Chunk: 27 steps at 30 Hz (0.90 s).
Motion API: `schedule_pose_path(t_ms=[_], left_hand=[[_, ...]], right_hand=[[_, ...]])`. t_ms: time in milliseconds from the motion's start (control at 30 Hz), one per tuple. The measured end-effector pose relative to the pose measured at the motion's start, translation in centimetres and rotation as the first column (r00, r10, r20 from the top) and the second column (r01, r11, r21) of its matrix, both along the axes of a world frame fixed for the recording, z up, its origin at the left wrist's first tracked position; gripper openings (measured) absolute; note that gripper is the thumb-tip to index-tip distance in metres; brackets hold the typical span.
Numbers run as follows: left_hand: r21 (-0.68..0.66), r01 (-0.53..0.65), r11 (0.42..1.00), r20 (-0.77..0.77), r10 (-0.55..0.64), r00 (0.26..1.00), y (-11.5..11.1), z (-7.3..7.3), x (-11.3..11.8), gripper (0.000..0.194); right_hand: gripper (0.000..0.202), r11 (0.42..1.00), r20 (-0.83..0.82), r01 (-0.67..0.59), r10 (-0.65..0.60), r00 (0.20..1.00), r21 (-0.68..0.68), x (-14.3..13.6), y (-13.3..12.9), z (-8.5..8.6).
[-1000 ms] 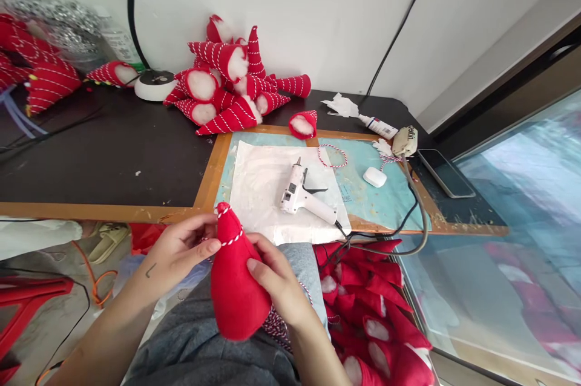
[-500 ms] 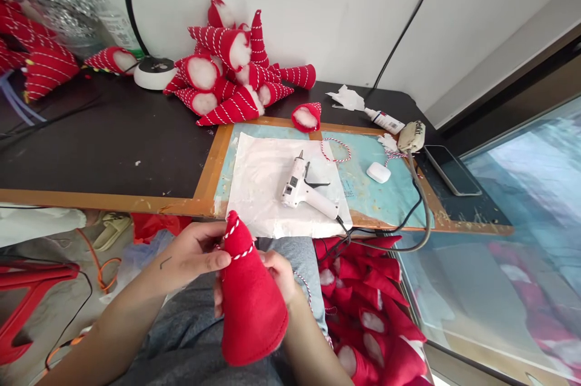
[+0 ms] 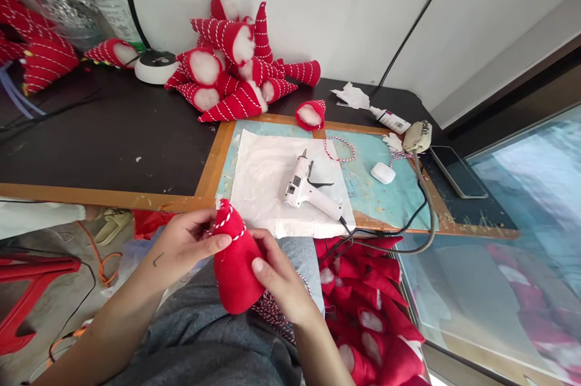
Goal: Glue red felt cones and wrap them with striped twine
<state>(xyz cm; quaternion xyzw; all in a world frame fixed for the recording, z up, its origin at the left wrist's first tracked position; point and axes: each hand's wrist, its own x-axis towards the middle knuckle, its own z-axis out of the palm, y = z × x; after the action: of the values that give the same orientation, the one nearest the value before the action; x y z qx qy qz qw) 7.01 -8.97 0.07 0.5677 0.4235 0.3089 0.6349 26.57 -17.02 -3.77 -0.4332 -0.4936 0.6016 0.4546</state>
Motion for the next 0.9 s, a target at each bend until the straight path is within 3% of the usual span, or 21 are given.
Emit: schedule_pose_path(t_ms=[100,200,300,400,667,900], left_hand=[[-0.005,0.065,0.998,0.112,-0.064,0.992,0.2,-0.3,-0.2,0.050],[0.077,0.162,0.984,0.271,-0.177,0.946,0.4,-0.9,-0.4,0.046],[0.203,0.167,0.965,0.322,-0.227,0.919,0.6,-1.3,-0.5,0.050],[0.275,0.190,0.942,0.347,-0.282,0.895,0.6,-1.6,-0.7,0.049],[0.258,0.281,0.924,0.341,-0.359,0.869,0.6,-3.1,-2.0,0.031],[0.218,0.287,0.933,0.320,-0.346,0.882,0.5,-3.4,-2.0,0.034]], right_hand=[[0.054,0.972,0.229,0.125,-0.171,0.958,0.200,-0.7,-0.8,0.6],[0.054,0.858,0.369,0.228,-0.418,0.830,0.460,-1.6,-1.1,1.2],[0.053,0.761,0.386,0.235,-0.538,0.750,0.605,-2.0,-1.2,1.7],[0.052,0.720,0.400,0.209,-0.576,0.713,0.662,-2.0,-1.4,2.1],[0.048,0.662,0.488,0.113,-0.647,0.586,0.741,-2.1,-2.3,3.4],[0.047,0.653,0.493,0.106,-0.659,0.568,0.750,-2.1,-2.2,3.3]])
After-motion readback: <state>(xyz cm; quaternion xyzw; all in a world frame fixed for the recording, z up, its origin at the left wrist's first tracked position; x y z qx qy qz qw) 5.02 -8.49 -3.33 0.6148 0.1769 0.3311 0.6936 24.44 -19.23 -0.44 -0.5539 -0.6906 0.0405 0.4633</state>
